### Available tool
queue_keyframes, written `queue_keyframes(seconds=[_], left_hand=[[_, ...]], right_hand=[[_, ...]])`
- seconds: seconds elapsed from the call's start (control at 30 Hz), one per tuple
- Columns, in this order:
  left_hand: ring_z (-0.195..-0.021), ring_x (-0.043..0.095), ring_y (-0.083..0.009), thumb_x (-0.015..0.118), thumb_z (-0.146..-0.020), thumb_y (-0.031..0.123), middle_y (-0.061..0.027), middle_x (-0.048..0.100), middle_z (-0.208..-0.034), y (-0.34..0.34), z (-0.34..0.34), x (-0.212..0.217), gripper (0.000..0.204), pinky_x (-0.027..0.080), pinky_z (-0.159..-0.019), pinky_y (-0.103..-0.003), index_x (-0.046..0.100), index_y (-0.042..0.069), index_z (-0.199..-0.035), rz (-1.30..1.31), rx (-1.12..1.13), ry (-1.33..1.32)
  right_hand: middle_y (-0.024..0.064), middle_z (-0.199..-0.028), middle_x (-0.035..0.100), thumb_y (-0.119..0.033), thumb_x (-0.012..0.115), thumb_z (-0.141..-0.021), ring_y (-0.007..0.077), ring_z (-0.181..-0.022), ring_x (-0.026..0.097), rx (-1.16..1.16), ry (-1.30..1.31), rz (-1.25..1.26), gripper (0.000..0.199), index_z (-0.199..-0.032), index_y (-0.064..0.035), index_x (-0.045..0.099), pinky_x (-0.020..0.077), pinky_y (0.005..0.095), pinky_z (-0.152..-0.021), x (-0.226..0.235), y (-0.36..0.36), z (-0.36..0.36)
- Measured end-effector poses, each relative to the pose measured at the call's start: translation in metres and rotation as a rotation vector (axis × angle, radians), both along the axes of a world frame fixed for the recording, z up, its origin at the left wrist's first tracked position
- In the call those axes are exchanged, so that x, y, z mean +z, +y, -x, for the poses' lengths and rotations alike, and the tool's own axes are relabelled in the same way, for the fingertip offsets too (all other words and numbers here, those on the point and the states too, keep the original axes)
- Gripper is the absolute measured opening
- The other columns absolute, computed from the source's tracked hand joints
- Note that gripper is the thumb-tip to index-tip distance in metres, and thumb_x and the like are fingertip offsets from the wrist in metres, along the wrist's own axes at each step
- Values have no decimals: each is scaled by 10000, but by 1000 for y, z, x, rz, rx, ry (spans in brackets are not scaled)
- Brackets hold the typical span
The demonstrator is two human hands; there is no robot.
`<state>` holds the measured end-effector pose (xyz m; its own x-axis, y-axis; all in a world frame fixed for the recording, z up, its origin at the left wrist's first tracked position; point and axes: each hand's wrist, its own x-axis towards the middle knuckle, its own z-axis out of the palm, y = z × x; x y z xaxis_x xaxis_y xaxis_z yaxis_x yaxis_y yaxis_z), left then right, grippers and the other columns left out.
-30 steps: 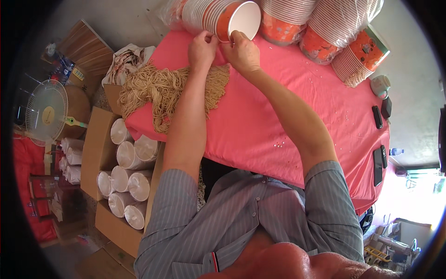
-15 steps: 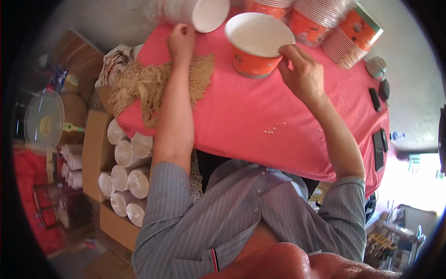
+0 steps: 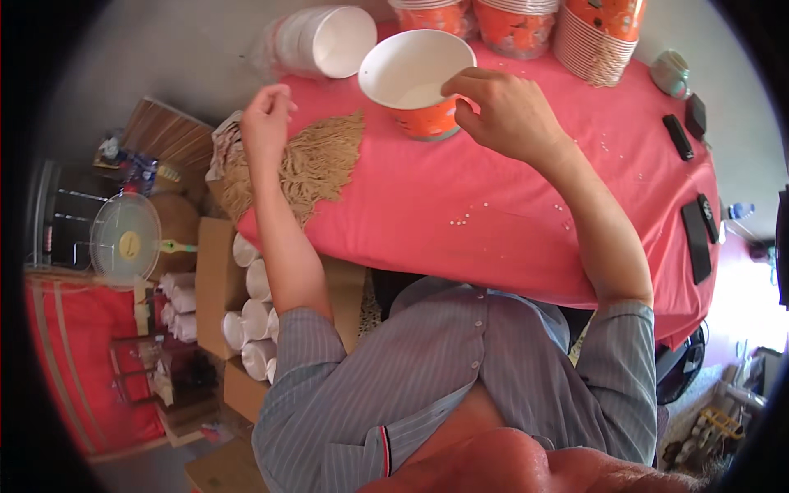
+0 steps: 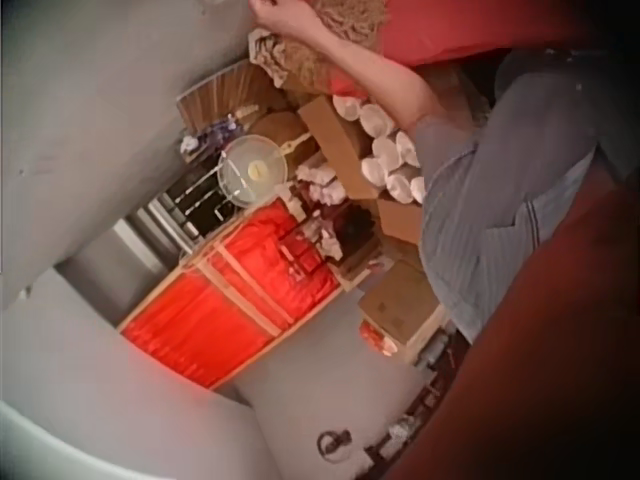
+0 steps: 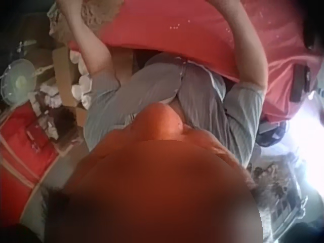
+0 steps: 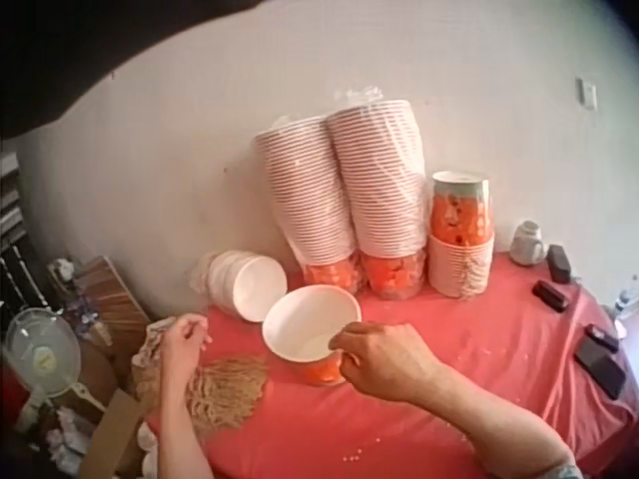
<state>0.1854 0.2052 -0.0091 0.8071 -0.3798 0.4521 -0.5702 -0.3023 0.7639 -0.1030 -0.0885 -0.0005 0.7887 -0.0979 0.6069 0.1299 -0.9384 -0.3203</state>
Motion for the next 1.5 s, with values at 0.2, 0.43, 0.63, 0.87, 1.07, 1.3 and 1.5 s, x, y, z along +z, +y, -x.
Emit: queue_keyframes(seconds=[0.2,0.43,0.63,0.87,1.07,1.3,1.5], left_hand=[[-782,683,-138,722,-1043,136,-97,740,-862,51,69,1,161,543,-746,-334,764,7,-1129,-562,-47,-9],[-866,699,-248,743,-1012,106,-117,732,-976,86,85,-12,140,550,-791,-369,770,2,-1102,-661,-145,-139],[-1003,708,-337,769,-963,123,-122,736,-999,80,94,-31,151,568,-888,-443,800,54,-1094,-828,-154,-330],[-1018,714,-360,742,-978,110,-135,738,-1034,78,91,-30,135,576,-897,-468,793,43,-1084,-815,-124,-411],[-950,726,-386,719,-1002,91,-158,736,-1019,69,99,-20,134,582,-849,-462,777,-3,-1077,-674,-98,-394],[-906,739,-323,737,-988,89,-158,756,-993,58,107,-12,147,584,-828,-411,790,-12,-1082,-474,-64,-402],[-806,738,-213,760,-1001,120,-123,796,-948,50,110,-10,182,579,-762,-354,808,7,-1135,-443,30,-180]], right_hand=[[137,-938,794,-142,633,-907,367,-821,769,-23,78,12,199,-1031,-96,781,614,516,-735,5,-9,7],[160,-865,783,-141,632,-924,361,-800,773,-57,70,21,256,-1106,-111,810,616,507,-730,10,-12,8],[63,-1096,795,-107,676,-938,301,-835,768,-80,166,51,217,-1123,-102,790,605,460,-742,12,-7,9],[173,-903,788,-140,646,-901,376,-813,775,-38,105,62,257,-1094,-111,814,625,519,-745,9,-10,10],[181,-869,779,-143,652,-897,380,-808,773,-19,125,69,214,-1031,-111,816,624,523,-742,10,-12,11],[184,-861,771,-141,649,-886,384,-808,766,-21,153,54,227,-1035,-107,816,618,520,-748,22,-13,19],[183,-890,779,-137,652,-879,381,-823,766,-31,194,47,241,-1050,-102,819,619,511,-765,22,-15,20]])
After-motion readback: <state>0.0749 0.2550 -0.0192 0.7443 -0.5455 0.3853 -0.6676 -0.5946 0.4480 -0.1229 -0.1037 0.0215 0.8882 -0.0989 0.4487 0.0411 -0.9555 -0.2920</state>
